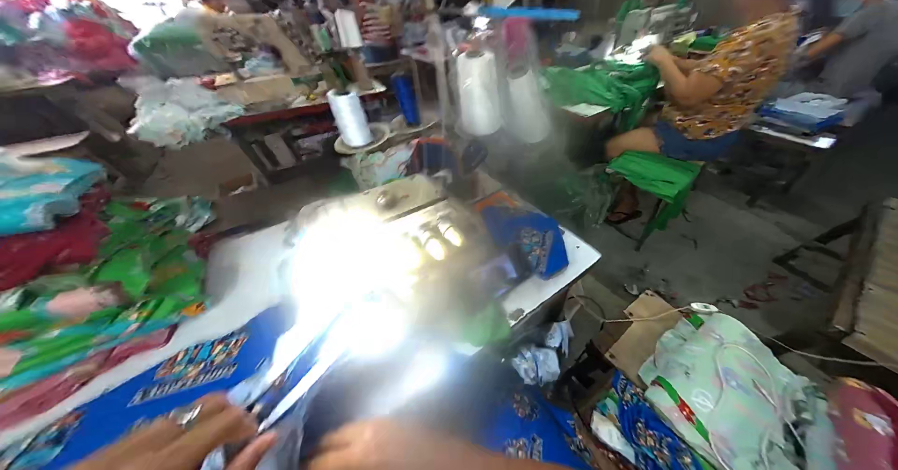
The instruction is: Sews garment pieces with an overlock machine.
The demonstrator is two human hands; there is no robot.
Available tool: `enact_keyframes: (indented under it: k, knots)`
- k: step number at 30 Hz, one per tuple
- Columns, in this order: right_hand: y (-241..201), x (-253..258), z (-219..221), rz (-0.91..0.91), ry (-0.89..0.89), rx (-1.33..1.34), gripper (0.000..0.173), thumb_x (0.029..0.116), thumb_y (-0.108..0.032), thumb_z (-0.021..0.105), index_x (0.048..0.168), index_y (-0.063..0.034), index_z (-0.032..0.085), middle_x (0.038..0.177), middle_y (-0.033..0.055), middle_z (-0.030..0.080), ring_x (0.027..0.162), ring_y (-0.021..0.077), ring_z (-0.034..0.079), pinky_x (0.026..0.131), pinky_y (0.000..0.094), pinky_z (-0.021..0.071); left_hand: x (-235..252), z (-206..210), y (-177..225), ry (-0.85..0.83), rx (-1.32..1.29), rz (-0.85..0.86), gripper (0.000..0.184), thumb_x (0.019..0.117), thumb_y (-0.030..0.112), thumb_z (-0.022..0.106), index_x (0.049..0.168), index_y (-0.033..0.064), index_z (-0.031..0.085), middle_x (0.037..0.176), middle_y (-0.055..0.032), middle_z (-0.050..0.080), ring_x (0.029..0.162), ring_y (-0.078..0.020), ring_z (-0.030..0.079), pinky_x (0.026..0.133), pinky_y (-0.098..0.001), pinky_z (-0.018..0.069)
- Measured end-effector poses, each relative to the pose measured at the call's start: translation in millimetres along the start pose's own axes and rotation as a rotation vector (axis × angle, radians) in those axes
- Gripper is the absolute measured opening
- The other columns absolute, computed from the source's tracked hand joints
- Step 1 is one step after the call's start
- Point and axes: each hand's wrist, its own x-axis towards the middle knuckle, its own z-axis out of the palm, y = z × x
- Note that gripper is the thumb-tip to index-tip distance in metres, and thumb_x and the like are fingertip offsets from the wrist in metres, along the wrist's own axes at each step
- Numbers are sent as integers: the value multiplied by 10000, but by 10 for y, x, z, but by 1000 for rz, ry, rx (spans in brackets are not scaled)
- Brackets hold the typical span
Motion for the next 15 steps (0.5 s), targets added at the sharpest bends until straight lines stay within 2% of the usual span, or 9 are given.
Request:
enact_keyframes:
  k: [2,3,4,5,9,12,15]
  knots:
    - [-48,-8,-126,3,-9,5,132,904,-15,710,1025,-2,760,1008,129,741,976,229,718,894,365,581,-36,-5,-70,70,47,-34,506,1017,501,565,1003,15,706,853,-189,679,668,-335,639,578,-540,504]
    - [-57,-10,-210,28,-14,17,141,929,-24,682,1045,-2,759,1018,122,743,984,212,716,908,351,576,-62,36,-124,145,103,-43,528,994,583,537,946,90,720,776,-90,662,609,-247,622,524,-479,499]
    - [-51,-13,-295,61,-21,15,148,961,-52,652,1058,-11,755,1024,108,741,977,189,713,900,338,577,-59,50,-133,204,148,-48,516,969,613,519,876,145,716,725,-16,631,572,-191,600,489,-444,485]
    - [-34,-17,-370,97,-21,-1,160,984,-84,628,1064,-22,753,1022,94,741,952,171,715,874,330,584,-32,19,-114,215,146,-48,470,964,581,521,858,162,704,729,14,615,580,-167,590,493,-429,483]
    - [17,-34,-574,155,26,-68,146,994,-97,623,1062,-52,744,1002,54,712,895,118,693,802,291,589,46,-118,-55,171,26,-43,412,995,454,550,884,82,690,811,-40,623,673,-143,577,603,-374,491]
    - [27,35,-646,85,130,-135,122,979,-75,652,1037,-24,746,994,67,708,922,107,687,827,244,579,68,-122,-45,181,50,-19,419,995,467,535,888,94,692,814,-20,601,688,-103,537,620,-304,434]
    - [47,150,-644,32,204,-209,119,970,-87,672,1031,-27,754,1007,100,711,964,160,683,867,278,558,81,-148,-20,164,78,-12,430,997,487,525,899,104,694,825,-25,607,710,-126,555,642,-339,444]
